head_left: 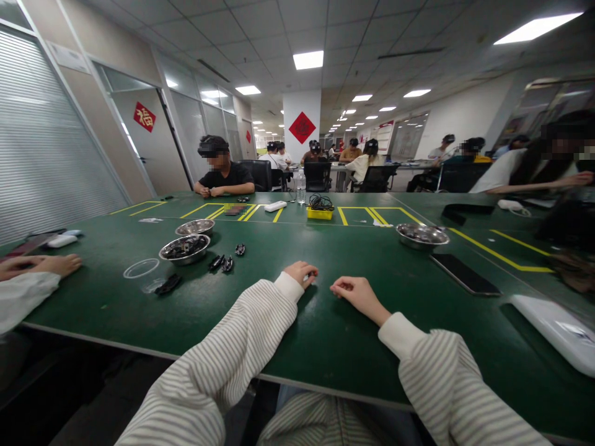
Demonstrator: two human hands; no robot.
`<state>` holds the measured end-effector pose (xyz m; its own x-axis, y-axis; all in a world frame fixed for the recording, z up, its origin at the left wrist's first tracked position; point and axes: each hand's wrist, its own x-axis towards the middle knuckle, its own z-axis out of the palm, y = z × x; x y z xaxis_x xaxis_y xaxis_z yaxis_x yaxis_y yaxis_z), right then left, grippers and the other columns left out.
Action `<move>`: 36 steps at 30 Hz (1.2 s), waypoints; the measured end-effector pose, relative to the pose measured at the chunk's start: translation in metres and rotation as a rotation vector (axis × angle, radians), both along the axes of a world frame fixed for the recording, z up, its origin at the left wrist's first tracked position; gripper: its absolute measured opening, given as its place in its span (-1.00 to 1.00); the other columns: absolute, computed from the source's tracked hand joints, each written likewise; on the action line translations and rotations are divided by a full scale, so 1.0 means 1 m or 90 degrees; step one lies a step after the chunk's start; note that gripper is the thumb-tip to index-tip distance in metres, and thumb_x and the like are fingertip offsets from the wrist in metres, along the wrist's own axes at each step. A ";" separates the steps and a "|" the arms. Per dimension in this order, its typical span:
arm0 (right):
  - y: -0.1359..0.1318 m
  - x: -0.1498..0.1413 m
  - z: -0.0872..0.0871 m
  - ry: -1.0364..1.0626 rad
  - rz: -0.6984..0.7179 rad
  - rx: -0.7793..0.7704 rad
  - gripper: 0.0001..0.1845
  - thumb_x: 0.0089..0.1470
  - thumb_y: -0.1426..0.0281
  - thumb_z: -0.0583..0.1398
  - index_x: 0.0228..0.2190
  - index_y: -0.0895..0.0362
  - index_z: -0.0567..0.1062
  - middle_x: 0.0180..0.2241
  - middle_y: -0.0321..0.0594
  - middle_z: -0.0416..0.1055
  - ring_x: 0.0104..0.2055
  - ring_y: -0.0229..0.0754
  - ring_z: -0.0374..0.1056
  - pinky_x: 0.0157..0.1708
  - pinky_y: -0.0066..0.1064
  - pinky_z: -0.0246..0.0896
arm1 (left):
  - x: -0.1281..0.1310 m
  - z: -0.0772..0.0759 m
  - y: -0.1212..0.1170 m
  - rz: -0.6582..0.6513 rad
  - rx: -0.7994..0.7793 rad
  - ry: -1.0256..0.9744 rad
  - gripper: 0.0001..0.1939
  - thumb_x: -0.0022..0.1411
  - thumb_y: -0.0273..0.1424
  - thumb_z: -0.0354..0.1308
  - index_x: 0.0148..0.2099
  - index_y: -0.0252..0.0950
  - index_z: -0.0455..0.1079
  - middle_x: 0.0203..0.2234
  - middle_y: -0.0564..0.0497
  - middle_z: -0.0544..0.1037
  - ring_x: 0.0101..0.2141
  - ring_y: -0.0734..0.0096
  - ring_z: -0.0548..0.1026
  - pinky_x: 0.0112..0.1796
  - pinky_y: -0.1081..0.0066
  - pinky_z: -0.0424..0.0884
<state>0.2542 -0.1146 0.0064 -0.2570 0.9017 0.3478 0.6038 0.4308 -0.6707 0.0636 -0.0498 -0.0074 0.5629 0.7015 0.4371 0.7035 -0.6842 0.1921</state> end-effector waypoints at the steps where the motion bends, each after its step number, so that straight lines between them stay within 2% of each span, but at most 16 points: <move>1: -0.001 0.000 0.000 -0.006 0.007 -0.005 -0.73 -0.13 0.25 0.09 -0.58 0.19 0.45 -0.65 -0.27 0.37 -0.60 -0.33 0.25 -0.57 -0.53 0.10 | -0.008 0.002 0.008 0.054 -0.014 0.022 -0.80 0.04 -0.39 0.01 -0.24 -0.22 0.34 -0.40 0.02 0.40 -0.33 0.44 0.32 -0.27 0.46 0.25; 5: -0.001 0.001 0.000 -0.011 0.017 -0.019 -0.72 -0.10 0.26 0.06 -0.55 0.19 0.45 -0.63 -0.26 0.39 -0.57 -0.31 0.28 -0.55 -0.53 0.11 | -0.042 0.007 0.039 0.257 -0.071 0.095 -0.79 0.03 -0.39 0.01 -0.23 -0.20 0.36 -0.36 -0.01 0.39 -0.28 0.37 0.30 -0.26 0.44 0.23; 8: 0.000 0.002 -0.002 -0.029 0.022 -0.016 -0.73 -0.09 0.27 0.06 -0.55 0.19 0.45 -0.63 -0.27 0.39 -0.57 -0.30 0.28 -0.54 -0.52 0.11 | -0.058 0.006 0.051 0.349 -0.106 0.129 -0.77 0.05 -0.35 -0.01 -0.21 -0.17 0.36 -0.35 -0.01 0.38 -0.26 0.35 0.30 -0.28 0.45 0.23; 14: 0.000 0.002 -0.002 -0.046 0.031 -0.012 -0.73 -0.09 0.27 0.06 -0.55 0.19 0.45 -0.62 -0.26 0.38 -0.58 -0.31 0.26 -0.55 -0.53 0.09 | -0.060 0.002 0.052 0.371 -0.096 0.170 -0.71 0.08 -0.34 -0.07 -0.12 -0.15 0.29 -0.31 -0.04 0.35 -0.24 0.33 0.31 -0.28 0.44 0.23; 18: -0.001 0.001 -0.001 -0.056 0.030 -0.009 -0.73 -0.09 0.27 0.06 -0.55 0.19 0.45 -0.63 -0.26 0.37 -0.58 -0.31 0.25 -0.56 -0.53 0.08 | -0.060 0.005 0.049 0.431 -0.105 0.165 -0.62 0.07 -0.35 -0.06 -0.02 -0.23 0.16 -0.25 -0.11 0.34 -0.19 0.26 0.26 -0.26 0.38 0.23; 22: -0.001 0.001 0.000 -0.058 0.033 -0.007 -0.73 -0.09 0.27 0.06 -0.55 0.19 0.46 -0.62 -0.26 0.37 -0.58 -0.31 0.25 -0.56 -0.53 0.08 | -0.063 0.007 0.048 0.479 -0.106 0.142 -0.64 0.05 -0.38 -0.04 -0.05 -0.30 0.19 -0.21 -0.12 0.31 -0.17 0.23 0.22 -0.24 0.37 0.21; 24: -0.001 0.001 0.000 -0.059 0.032 -0.002 -0.73 -0.09 0.28 0.06 -0.55 0.19 0.45 -0.63 -0.26 0.37 -0.58 -0.32 0.24 -0.56 -0.54 0.07 | -0.065 0.005 0.048 0.455 -0.066 0.126 -0.64 0.03 -0.38 -0.02 -0.06 -0.26 0.22 -0.19 -0.08 0.29 -0.16 0.23 0.19 -0.24 0.37 0.20; 26: -0.002 0.001 0.000 -0.059 0.033 0.005 -0.74 -0.09 0.28 0.06 -0.56 0.20 0.45 -0.63 -0.26 0.37 -0.58 -0.32 0.24 -0.56 -0.54 0.07 | -0.067 0.003 0.050 0.394 -0.030 0.119 -0.68 0.02 -0.39 0.00 -0.11 -0.19 0.28 -0.19 -0.03 0.31 -0.15 0.25 0.16 -0.24 0.37 0.18; 30: -0.002 0.001 0.000 -0.050 0.041 0.003 -0.75 -0.09 0.29 0.07 -0.56 0.20 0.45 -0.63 -0.26 0.37 -0.59 -0.32 0.24 -0.56 -0.54 0.07 | -0.065 0.001 0.052 0.292 -0.013 0.118 -0.83 0.02 -0.39 0.02 -0.32 -0.17 0.41 -0.29 -0.01 0.38 -0.13 0.21 0.12 -0.24 0.30 0.15; 33: -0.001 0.001 0.000 -0.045 0.041 -0.006 -0.74 -0.10 0.28 0.07 -0.56 0.20 0.45 -0.63 -0.26 0.36 -0.59 -0.32 0.24 -0.56 -0.54 0.08 | -0.050 0.001 0.044 0.229 -0.003 0.089 -0.86 -0.02 -0.36 0.07 -0.37 -0.19 0.43 -0.35 -0.03 0.41 -0.15 0.20 0.13 -0.23 0.26 0.14; 36: 0.000 0.002 -0.001 -0.044 0.035 -0.010 -0.73 -0.10 0.27 0.06 -0.55 0.19 0.45 -0.63 -0.26 0.36 -0.58 -0.32 0.24 -0.56 -0.53 0.08 | -0.023 -0.001 0.024 0.111 0.004 0.048 -0.84 -0.06 -0.30 0.11 -0.40 -0.22 0.44 -0.41 -0.02 0.43 -0.20 0.24 0.17 -0.20 0.27 0.13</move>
